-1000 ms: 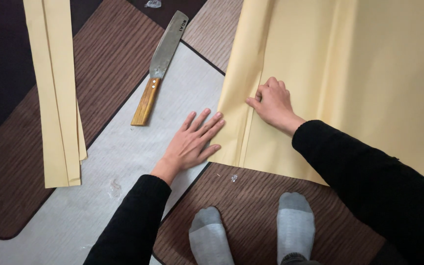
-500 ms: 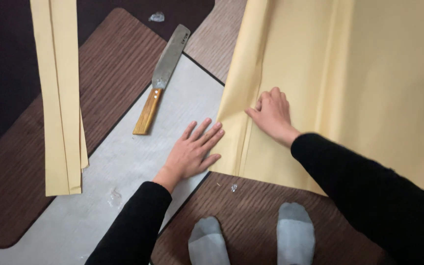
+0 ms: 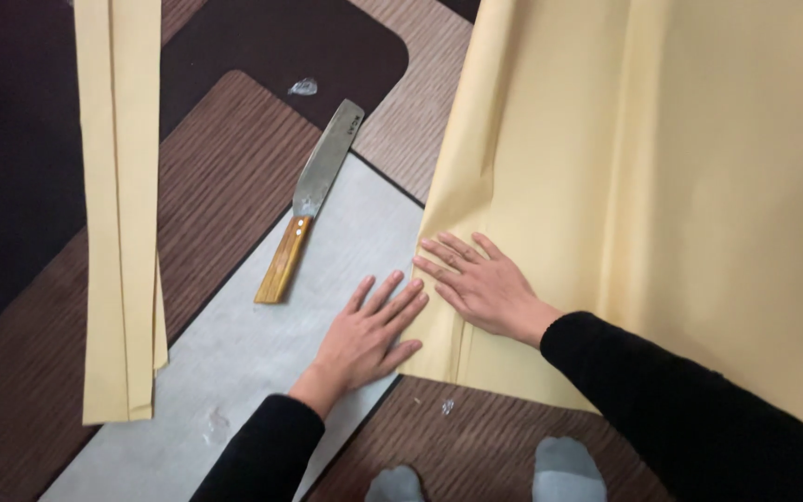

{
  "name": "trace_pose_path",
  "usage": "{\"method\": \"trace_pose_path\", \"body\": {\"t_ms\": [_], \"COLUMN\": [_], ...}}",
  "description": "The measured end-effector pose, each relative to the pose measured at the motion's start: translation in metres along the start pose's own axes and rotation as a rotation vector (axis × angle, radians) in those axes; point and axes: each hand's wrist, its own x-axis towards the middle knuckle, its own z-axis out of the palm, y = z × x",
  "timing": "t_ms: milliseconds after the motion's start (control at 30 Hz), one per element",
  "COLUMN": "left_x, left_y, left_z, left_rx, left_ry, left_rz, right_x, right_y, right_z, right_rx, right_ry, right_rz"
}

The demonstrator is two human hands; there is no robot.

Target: Cutting strips of paper by folding and slicing with a knife

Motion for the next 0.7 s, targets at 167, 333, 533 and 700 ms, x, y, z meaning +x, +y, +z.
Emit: {"method": "trace_pose_path", "body": {"t_ms": [167,333,533,700], "left_x": [0.003,0.010,0.014,0.007], "left_y": [-0.001,0.000,-0.003,-0.014], "left_z": [-0.006,-0.024,-0.022,0.003], "left_rx": [-0.035,-0.016,-0.048,-0.040], "left_ry": [-0.027,-0.071,-0.059,-0.007], "left_rz": [0.000,0.035,0.019,0.039], "right_x": [0.037,0.090,0.144,0.195], "right_y": [0.024,0.067,0.116,0.159], "right_z": [0.004,0.004,0.016,0.009], "right_rx": [-0.003,0.077,0.101,0.118], "right_ry": [-0.066,-0.194,-0.092,-0.080], "right_rz": [0.130,0.259,0.346,0.385]}}
